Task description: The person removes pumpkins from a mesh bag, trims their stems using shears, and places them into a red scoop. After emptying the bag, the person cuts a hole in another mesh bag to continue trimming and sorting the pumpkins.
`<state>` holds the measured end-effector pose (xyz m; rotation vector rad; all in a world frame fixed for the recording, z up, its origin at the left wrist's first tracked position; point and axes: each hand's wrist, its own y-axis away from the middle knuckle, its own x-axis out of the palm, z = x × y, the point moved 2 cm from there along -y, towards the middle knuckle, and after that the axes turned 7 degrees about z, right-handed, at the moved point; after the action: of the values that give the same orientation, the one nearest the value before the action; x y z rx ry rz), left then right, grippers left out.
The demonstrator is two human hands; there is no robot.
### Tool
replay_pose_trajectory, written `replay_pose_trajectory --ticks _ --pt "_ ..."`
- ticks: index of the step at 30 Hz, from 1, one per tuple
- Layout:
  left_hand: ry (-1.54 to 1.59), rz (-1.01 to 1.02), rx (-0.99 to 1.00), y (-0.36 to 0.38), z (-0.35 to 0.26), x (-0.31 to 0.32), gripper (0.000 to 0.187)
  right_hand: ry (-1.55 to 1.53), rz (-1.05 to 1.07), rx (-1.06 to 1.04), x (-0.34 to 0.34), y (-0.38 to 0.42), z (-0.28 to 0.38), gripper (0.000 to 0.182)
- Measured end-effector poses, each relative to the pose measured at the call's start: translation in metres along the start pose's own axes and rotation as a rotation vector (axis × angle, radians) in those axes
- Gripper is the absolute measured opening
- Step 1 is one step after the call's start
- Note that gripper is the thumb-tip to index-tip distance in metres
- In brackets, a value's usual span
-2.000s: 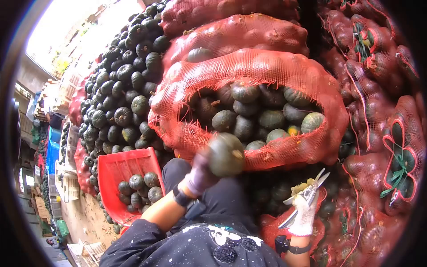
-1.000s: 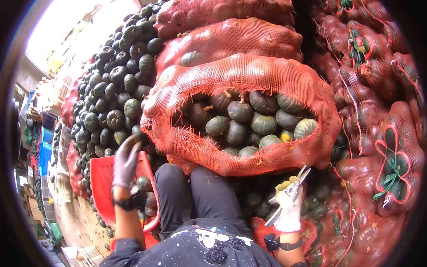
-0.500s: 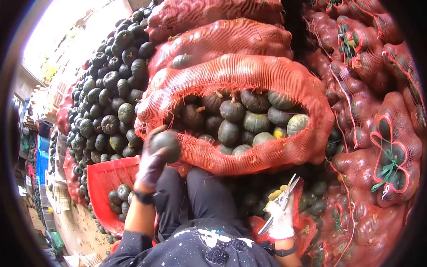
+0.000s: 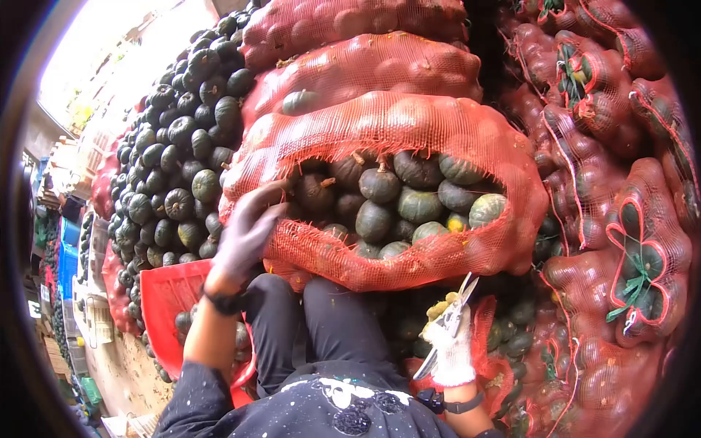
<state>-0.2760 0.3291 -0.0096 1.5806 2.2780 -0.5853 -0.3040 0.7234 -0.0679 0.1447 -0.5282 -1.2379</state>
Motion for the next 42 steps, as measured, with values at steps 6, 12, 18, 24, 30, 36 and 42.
replay_pose_trajectory --ticks 6,12,18,24,30,36,42 --pt "-0.541 0.241 0.107 -0.109 0.031 0.165 0.074 0.11 -0.118 0.027 -0.015 0.029 0.007 0.066" --pt "0.98 0.195 -0.125 -0.073 0.012 0.128 0.065 0.126 -0.075 0.026 -0.019 0.036 0.0 0.068" --pt "1.663 0.197 -0.423 0.049 -0.033 0.123 0.072 0.94 0.133 -0.179 0.024 0.016 0.014 0.059" --pt "1.919 0.166 -0.662 0.076 -0.023 0.157 0.073 1.449 0.277 -0.718 0.066 0.002 0.012 0.06" --pt "1.569 0.218 -0.57 0.09 -0.007 0.187 0.067 1.398 0.278 -0.439 0.061 0.003 0.0 0.047" --pt "1.456 0.332 -0.419 0.098 -0.015 0.125 0.08 0.047 0.51 0.252 0.041 0.014 -0.005 0.053" --pt "0.813 -0.362 -0.589 0.23 0.09 -0.054 0.079 0.091 0.158 0.023 -0.026 -0.009 -0.025 0.068"
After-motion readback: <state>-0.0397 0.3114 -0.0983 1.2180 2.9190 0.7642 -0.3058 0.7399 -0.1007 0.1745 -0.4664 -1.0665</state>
